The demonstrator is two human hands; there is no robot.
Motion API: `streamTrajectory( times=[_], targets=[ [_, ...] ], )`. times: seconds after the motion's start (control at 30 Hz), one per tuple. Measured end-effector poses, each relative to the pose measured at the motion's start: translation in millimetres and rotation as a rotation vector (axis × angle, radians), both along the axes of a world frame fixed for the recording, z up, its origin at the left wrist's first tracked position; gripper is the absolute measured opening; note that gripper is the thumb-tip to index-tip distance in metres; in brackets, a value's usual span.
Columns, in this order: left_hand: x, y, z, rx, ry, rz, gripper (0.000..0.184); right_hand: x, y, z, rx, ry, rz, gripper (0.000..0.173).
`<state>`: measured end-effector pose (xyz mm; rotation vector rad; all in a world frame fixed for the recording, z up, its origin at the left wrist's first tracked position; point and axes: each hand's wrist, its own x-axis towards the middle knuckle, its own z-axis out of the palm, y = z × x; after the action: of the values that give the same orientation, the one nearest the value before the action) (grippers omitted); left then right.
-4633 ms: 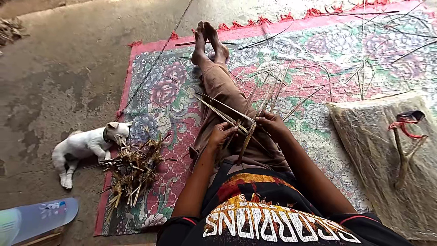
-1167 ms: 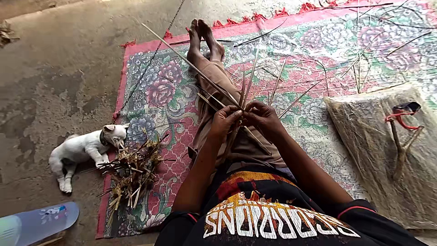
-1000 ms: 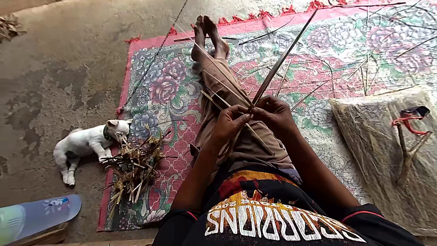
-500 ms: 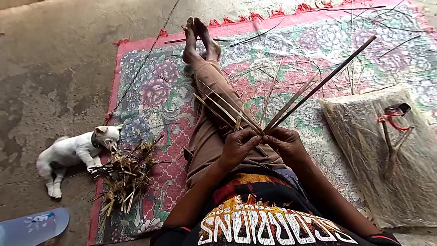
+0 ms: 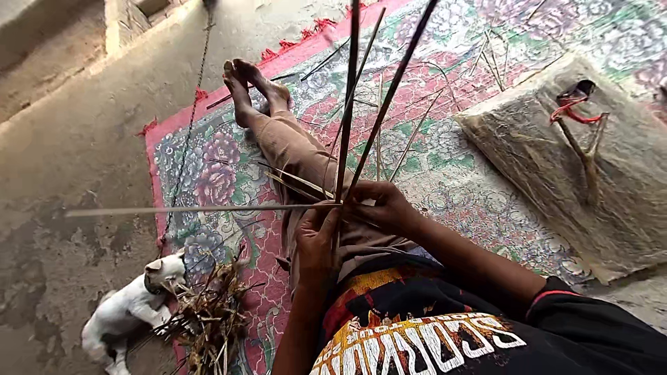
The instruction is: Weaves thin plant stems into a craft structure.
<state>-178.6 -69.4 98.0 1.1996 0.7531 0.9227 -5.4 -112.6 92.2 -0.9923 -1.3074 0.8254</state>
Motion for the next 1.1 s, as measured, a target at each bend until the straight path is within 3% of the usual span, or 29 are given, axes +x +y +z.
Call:
streamTrajectory(
  times=[0.1, 0.3, 0.37, 0.47, 0.53, 0.6, 0.67, 0.8, 1.1],
  targets=[
    [-10, 8, -1, 0.203, 0.024, -0.067, 0.016, 0, 1, 5, -0.170, 0.100, 0.055, 0.010],
    [-1, 10, 5, 0.074, -0.033, 0.072, 0.011, 4, 14, 5, -0.263, 0.362, 0.249, 0.007],
    [3, 13, 0, 0.229, -0.026, 0.091, 0.013, 1, 18, 6, -0.304, 0.394, 0.210, 0.007],
    [3, 24, -14, 0.627, 0.043, 0.130, 0.016, -3, 22, 10, -0.449, 0.559, 0.205, 0.011],
    [1, 31, -18, 0.739, 0.069, 0.098, 0.014, -3, 25, 9, -0.500, 0.606, 0.207, 0.014],
    [0, 34, -18, 0.675, 0.078, 0.038, 0.015, -2, 28, 6, -0.528, 0.585, 0.192, 0.015],
    [0, 33, -14, 0.485, 0.040, -0.014, 0.018, 1, 32, 2, -0.522, 0.522, 0.177, 0.013],
    [-2, 34, -4, 0.180, 0.062, -0.065, 0.019, 7, 37, -9, -0.359, 0.372, 0.146, 0.008],
    [-4, 34, 0, -0.097, 0.156, -0.140, 0.015, 8, 44, -7, -0.324, 0.247, 0.148, 0.006]
  ],
)
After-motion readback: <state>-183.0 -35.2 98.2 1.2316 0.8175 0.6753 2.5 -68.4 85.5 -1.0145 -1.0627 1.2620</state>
